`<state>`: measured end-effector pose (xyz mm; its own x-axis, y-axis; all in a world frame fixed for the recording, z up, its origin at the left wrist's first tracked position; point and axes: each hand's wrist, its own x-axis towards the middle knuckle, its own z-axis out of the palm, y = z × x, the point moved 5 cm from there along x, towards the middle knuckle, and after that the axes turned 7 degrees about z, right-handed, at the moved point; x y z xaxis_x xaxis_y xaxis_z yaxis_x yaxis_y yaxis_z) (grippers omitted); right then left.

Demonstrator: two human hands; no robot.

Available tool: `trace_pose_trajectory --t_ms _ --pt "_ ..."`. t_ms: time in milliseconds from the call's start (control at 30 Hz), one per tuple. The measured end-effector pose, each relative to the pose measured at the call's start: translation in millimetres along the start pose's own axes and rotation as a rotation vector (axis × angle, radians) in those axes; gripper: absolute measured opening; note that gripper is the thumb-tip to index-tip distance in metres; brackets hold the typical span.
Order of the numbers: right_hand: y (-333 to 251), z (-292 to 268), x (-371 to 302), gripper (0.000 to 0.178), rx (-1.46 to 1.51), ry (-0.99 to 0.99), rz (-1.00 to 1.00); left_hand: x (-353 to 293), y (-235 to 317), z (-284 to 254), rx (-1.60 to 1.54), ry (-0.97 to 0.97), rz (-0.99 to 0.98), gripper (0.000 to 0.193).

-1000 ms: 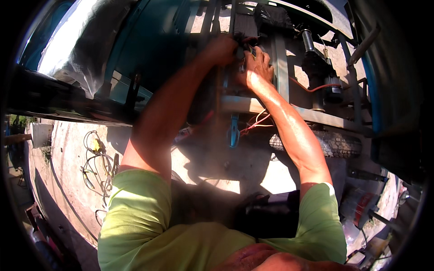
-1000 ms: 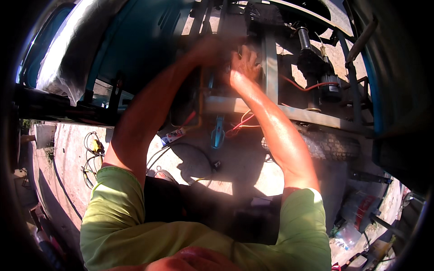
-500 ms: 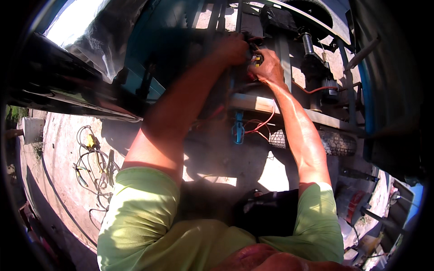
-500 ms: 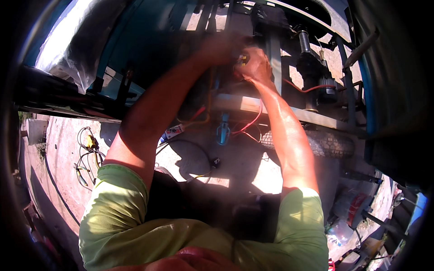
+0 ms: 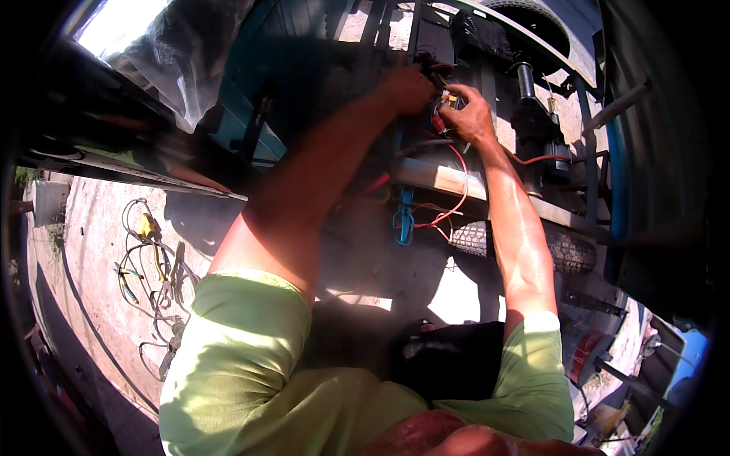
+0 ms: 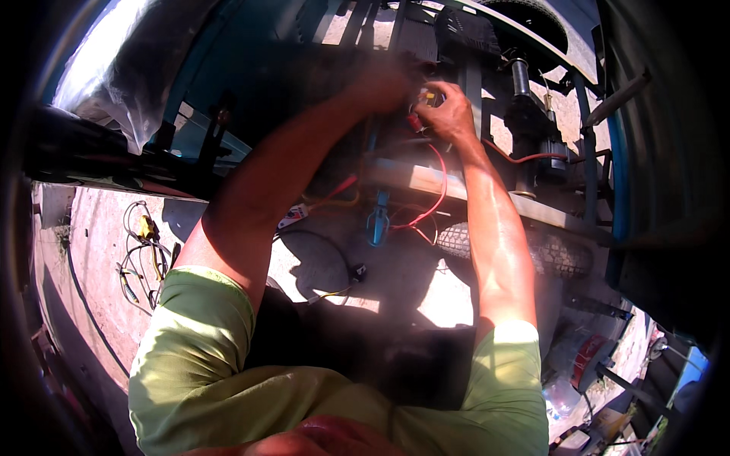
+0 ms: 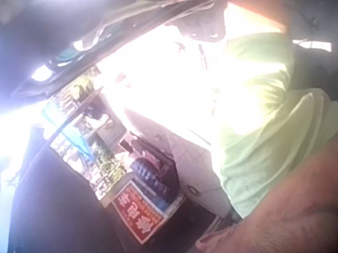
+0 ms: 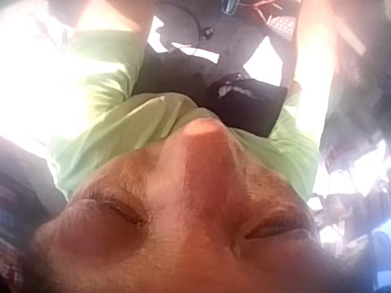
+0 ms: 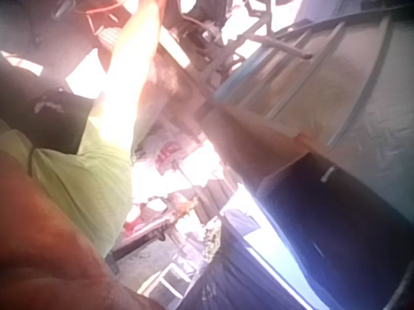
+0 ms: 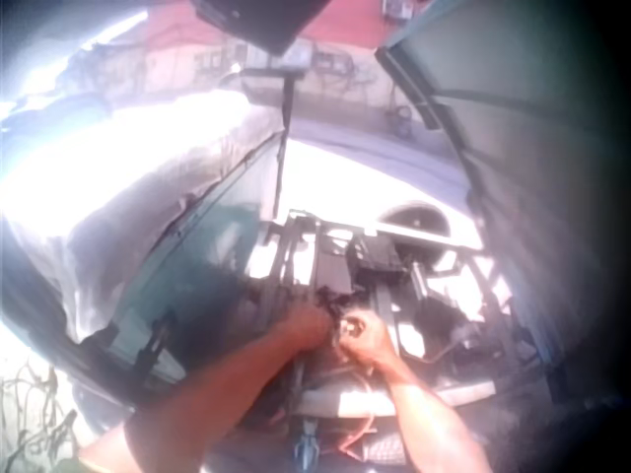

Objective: The person works on the electrical wiring of an electric vehicle by connecting various colored wires and using a multimeter to check the electrical components.

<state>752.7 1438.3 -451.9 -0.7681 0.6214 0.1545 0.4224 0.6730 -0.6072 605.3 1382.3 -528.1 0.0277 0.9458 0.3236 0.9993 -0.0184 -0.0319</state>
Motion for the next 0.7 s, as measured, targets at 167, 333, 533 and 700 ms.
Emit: trace_pose_trajectory --t_ms 167,333,533,700 --pt "8 1 3 0.050 0.042 0.003 0.006 -1 10 -6 -0.085 -0.132 -0.046 0.025" --pt "20 0 8 0.049 0.048 -0.033 -0.002 -5 21 -42 -0.113 -0.234 -0.081 0.024" --pt "16 -2 9 0.049 0.107 -0.086 -0.003 -4 17 -82 -0.104 -0.339 -0.176 0.029" --pt "18 -2 9 0.050 0.088 -0.089 -0.021 10 -5 -56 -0.183 -0.345 -0.195 0.033"
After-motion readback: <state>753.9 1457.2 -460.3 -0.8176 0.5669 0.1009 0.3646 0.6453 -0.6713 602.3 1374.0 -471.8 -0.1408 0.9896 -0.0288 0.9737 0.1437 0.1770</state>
